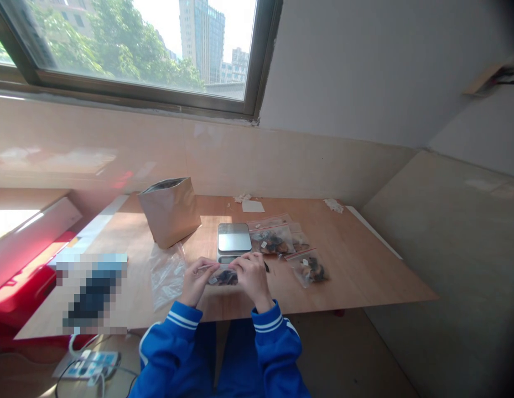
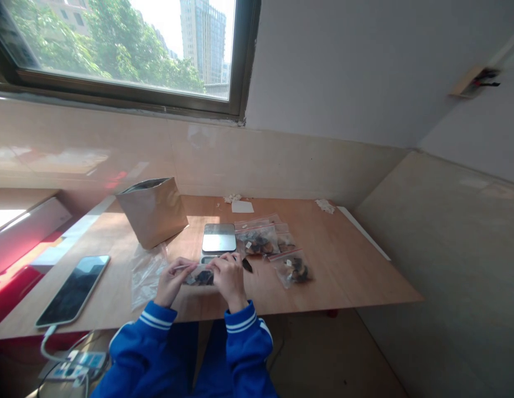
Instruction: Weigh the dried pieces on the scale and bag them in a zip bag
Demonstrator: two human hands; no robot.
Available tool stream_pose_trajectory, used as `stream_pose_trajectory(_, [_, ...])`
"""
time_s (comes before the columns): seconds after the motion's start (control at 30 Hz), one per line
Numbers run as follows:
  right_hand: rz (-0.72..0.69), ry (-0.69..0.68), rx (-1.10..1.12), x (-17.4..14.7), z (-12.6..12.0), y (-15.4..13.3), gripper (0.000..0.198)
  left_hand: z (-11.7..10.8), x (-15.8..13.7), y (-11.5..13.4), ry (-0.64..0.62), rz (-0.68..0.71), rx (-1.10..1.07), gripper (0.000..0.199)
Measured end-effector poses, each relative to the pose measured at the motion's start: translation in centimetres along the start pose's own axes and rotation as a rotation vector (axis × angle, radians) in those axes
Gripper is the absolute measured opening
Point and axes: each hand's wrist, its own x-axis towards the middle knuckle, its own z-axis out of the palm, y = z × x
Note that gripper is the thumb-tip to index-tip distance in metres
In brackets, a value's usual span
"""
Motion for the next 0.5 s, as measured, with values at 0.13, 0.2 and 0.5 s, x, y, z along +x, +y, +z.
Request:
stream_pose_trajectory(0.13, [0.004,0.012,0.044,0.0,-0.5,0.3,0.016,-0.3,0.2,0.5,0.071,0.006,-0.006,0.024])
stream_pose_trajectory(0.2, [0.019,0.003,0.083,-0.1,-0.8,1.0,0.017,-0.8,0.3,0.6,0.128,-0.019,-0.054,0.03])
stream_pose_trajectory(0.5, [0.312,0.037,0.582,-1.0,-1.4,3.1,0.025,0.1,0.1,-0.4,0.25,-0.194,-0.367,0.044])
